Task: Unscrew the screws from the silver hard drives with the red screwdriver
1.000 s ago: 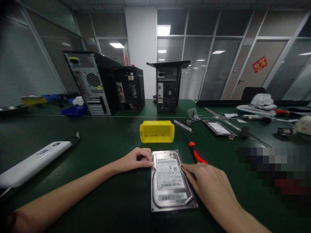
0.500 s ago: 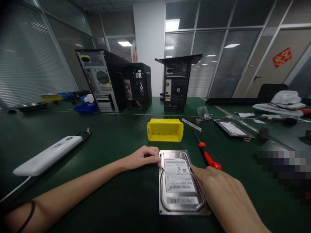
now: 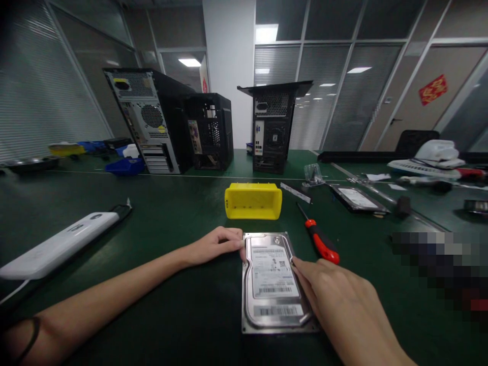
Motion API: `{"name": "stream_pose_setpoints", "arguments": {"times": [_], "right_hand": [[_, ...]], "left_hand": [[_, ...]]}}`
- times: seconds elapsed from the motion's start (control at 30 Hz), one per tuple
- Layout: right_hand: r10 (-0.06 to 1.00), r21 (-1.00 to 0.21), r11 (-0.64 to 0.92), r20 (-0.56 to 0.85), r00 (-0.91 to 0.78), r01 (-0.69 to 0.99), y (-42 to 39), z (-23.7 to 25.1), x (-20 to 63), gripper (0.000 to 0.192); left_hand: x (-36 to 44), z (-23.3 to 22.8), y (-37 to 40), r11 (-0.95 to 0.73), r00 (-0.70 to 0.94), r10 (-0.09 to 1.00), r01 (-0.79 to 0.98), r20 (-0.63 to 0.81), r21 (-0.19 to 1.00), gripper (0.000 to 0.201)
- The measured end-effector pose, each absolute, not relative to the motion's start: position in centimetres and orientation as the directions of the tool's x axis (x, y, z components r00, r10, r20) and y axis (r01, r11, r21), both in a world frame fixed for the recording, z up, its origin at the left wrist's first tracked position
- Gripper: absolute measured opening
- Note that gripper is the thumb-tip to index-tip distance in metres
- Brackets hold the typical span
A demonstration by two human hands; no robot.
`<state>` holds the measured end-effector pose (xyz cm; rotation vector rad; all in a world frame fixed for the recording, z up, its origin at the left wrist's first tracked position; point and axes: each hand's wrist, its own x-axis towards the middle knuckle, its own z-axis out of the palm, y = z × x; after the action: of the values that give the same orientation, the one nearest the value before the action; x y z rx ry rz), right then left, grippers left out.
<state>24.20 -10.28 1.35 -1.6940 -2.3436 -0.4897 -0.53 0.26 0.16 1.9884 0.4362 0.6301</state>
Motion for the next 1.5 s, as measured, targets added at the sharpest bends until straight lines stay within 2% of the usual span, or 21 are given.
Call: {"name": "stream_pose_setpoints", "arguments": {"times": [0.2, 0.63, 0.9, 1.2, 1.37, 1.5], "right_hand": [[0.867, 0.115, 0.309, 0.373, -0.329, 0.944, -9.9, 1.5, 24.4, 0.023], [0.894, 0.068, 0.332, 0.295, -0.337, 0.941, -9.9, 1.4, 25.1, 0.03], [0.869, 0.069, 0.346, 0.352, -0.347, 0.936, -9.9, 1.8, 25.0, 0.025], [0.886, -0.012, 0.341, 0.338, -0.317, 0.94, -9.5, 1.9, 25.4, 0.019], [0.87, 0.015, 0.372, 0.343, -0.354, 0.928, -9.6, 2.1, 25.6, 0.018], [0.832, 0.092, 0.396, 0.385, -0.399, 0.914, -9.4, 2.2, 26.1, 0.021]], "left_hand": [[-0.5, 0.2, 0.3, -0.463, 0.804, 0.548, 0.063, 0.23, 0.884, 0.032], [-0.4, 0.4, 0.3, -0.444, 0.797, 0.569, 0.089, 0.204, 0.891, 0.033], [-0.3, 0.2, 0.4, -0.452, 0.798, 0.567, 0.092, 0.206, 0.887, 0.035], [-0.4, 0.2, 0.4, -0.447, 0.798, 0.571, 0.103, 0.194, 0.889, 0.033], [-0.3, 0.2, 0.4, -0.446, 0.797, 0.572, 0.106, 0.192, 0.889, 0.032], [-0.3, 0.3, 0.3, -0.442, 0.798, 0.572, 0.109, 0.187, 0.89, 0.029]]}}
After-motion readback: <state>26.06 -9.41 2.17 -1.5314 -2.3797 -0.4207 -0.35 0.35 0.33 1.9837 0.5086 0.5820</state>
